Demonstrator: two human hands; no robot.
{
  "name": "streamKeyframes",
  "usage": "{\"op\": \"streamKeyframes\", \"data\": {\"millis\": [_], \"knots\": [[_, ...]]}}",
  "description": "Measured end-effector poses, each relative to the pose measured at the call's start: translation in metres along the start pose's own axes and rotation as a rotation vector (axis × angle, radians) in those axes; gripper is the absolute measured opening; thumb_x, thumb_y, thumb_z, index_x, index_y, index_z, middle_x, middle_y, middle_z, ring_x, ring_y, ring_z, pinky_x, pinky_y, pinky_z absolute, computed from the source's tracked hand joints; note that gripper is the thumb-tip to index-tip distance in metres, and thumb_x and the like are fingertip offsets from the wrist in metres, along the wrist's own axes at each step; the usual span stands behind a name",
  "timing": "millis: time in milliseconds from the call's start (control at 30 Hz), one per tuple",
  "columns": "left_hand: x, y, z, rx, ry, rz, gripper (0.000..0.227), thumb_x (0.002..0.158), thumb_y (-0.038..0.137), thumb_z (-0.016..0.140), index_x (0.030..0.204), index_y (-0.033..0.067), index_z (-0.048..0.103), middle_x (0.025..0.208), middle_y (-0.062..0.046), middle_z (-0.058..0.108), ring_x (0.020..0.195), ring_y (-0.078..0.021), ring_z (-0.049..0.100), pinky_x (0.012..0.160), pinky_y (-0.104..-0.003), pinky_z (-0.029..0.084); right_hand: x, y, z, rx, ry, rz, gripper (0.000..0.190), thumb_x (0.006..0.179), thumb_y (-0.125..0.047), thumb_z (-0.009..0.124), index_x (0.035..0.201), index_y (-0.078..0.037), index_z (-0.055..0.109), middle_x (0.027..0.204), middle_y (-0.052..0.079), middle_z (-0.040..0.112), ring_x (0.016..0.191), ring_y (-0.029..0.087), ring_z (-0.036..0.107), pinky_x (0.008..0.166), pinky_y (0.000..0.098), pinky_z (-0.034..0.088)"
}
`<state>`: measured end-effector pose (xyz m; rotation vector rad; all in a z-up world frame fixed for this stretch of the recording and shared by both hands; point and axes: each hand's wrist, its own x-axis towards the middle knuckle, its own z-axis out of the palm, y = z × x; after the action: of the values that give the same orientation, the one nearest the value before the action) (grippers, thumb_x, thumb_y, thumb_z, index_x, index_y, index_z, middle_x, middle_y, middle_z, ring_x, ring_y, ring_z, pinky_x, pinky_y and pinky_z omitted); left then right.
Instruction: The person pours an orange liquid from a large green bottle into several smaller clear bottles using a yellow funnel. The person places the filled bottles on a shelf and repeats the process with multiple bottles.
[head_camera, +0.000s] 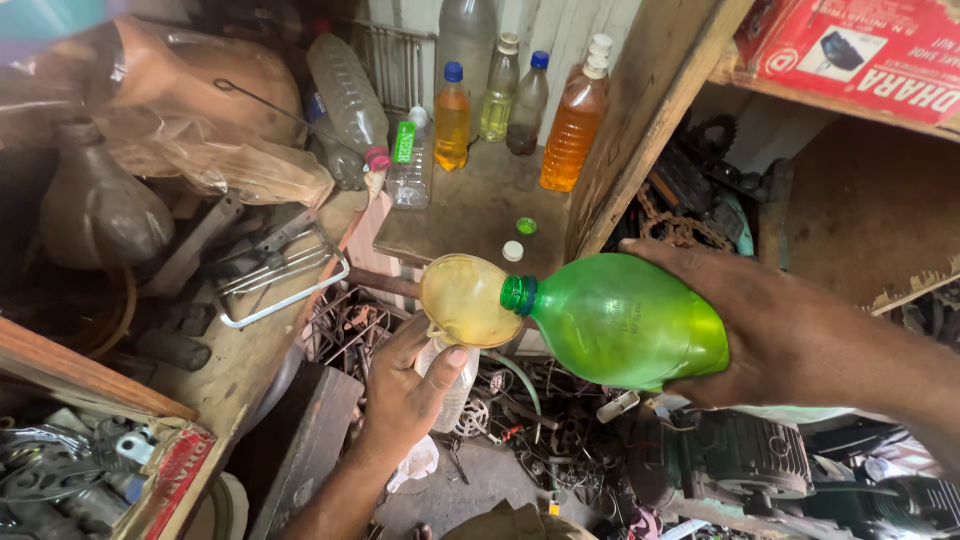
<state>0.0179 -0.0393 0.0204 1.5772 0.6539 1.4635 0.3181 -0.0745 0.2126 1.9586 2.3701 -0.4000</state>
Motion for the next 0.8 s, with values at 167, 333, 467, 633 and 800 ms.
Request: {"op": "streamKeyframes", "data": {"millis": [167,333,467,633,800], "knots": [[-0.001,0.001,0.004,0.055,0.004,0.056,0.036,0.099,0.024,0.068,0.124,-0.0016,0.068,0.118,-0.011,0.073,0.112,-0.0187,0.067,0.1,-0.033,0.051,-0.005,0.008,0.0,-0.082,0.091,-0.165,0.13,0.055,-0.045,0.097,0.164,-0.029,0.028,0.14,0.008,0.06,0.119,0.028,0.066,0.094,0.0442,0.057],[-0.005,-0.002,0.005,0.097,0.002,0.041,0.033,0.098,0.023,0.069,0.121,-0.0001,0.07,0.111,-0.01,0.073,0.107,-0.0185,0.068,0.097,-0.033,0.052,-0.009,0.006,-0.004,-0.197,0.148,-0.257,0.132,0.05,-0.041,0.097,0.162,-0.023,0.03,0.138,0.01,0.061,0.117,0.032,0.064,0.094,0.0474,0.053],[-0.008,-0.006,0.007,0.117,0.012,0.034,0.033,0.097,0.024,0.071,0.121,0.0005,0.07,0.111,-0.01,0.073,0.107,-0.0188,0.068,0.097,-0.033,0.052,-0.008,0.004,-0.006,-0.244,0.096,-0.217,0.133,0.049,-0.036,0.096,0.163,-0.025,0.028,0.129,0.009,0.063,0.105,0.029,0.066,0.091,0.046,0.054],[-0.013,-0.01,0.007,0.148,0.022,0.041,0.032,0.096,0.021,0.073,0.121,0.0008,0.07,0.113,-0.011,0.073,0.109,-0.0203,0.068,0.099,-0.034,0.051,-0.007,0.002,-0.004,-0.322,0.067,-0.184,0.133,0.051,-0.04,0.095,0.164,-0.027,0.026,0.113,0.008,0.061,0.096,0.028,0.065,0.089,0.0456,0.054],[-0.014,-0.014,0.006,0.232,0.024,0.061,0.047,0.08,0.024,0.087,0.118,0.0022,0.071,0.108,-0.009,0.074,0.103,-0.0204,0.069,0.094,-0.036,0.053,-0.004,0.002,-0.002,-0.41,0.036,-0.148,0.135,0.054,-0.042,0.094,0.167,-0.029,0.023,0.111,0.006,0.06,0.094,0.026,0.066,0.09,0.0432,0.056]]}}
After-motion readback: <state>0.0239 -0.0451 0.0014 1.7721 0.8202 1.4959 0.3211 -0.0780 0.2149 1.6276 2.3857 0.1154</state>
